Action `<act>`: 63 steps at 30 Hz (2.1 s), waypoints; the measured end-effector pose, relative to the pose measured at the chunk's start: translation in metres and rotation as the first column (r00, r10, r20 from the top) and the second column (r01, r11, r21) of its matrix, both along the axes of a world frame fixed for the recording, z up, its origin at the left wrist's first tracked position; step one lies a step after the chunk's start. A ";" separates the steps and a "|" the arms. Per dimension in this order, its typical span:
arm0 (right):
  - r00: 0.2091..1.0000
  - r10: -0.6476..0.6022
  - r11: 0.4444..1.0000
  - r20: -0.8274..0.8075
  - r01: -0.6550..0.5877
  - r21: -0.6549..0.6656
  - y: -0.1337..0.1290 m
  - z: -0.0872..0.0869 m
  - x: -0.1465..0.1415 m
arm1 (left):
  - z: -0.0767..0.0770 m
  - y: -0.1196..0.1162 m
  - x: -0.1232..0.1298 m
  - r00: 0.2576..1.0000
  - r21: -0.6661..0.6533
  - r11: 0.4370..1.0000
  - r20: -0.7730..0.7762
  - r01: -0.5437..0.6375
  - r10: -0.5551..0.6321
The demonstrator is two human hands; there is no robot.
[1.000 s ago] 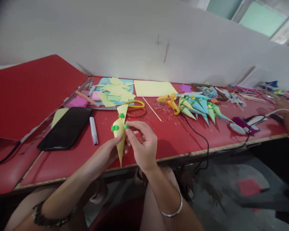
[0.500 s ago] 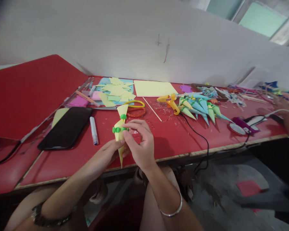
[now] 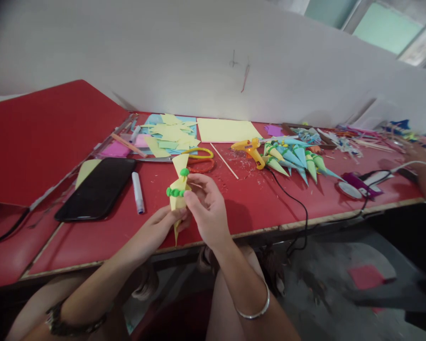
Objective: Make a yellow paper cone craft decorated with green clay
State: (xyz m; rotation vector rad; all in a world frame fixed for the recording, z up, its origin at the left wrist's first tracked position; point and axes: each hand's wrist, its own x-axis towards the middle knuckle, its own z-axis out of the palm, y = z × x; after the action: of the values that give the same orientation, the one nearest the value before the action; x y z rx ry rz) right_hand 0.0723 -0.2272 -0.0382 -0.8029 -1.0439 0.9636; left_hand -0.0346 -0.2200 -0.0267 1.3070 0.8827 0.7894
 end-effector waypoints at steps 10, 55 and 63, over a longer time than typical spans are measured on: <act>0.999 -0.048 0.999 -0.007 0.048 0.010 -0.001 0.004 -0.002 | -0.002 0.000 0.000 0.998 0.057 0.997 -0.035 0.059 -0.057; 1.000 0.001 0.999 -0.031 0.001 0.041 -0.005 0.010 -0.006 | -0.011 -0.002 -0.002 1.000 0.319 0.948 -0.015 0.005 0.000; 1.000 -0.011 1.000 -0.020 0.011 0.028 -0.005 0.009 -0.006 | -0.015 0.000 -0.003 0.999 0.350 0.936 -0.043 0.019 -0.004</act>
State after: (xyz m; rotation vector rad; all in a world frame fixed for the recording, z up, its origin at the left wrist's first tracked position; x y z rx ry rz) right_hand 0.0664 -0.2324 -0.0295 -0.7733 -1.0329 0.9438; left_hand -0.0380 -0.2200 -0.0417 1.6450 0.7877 0.9435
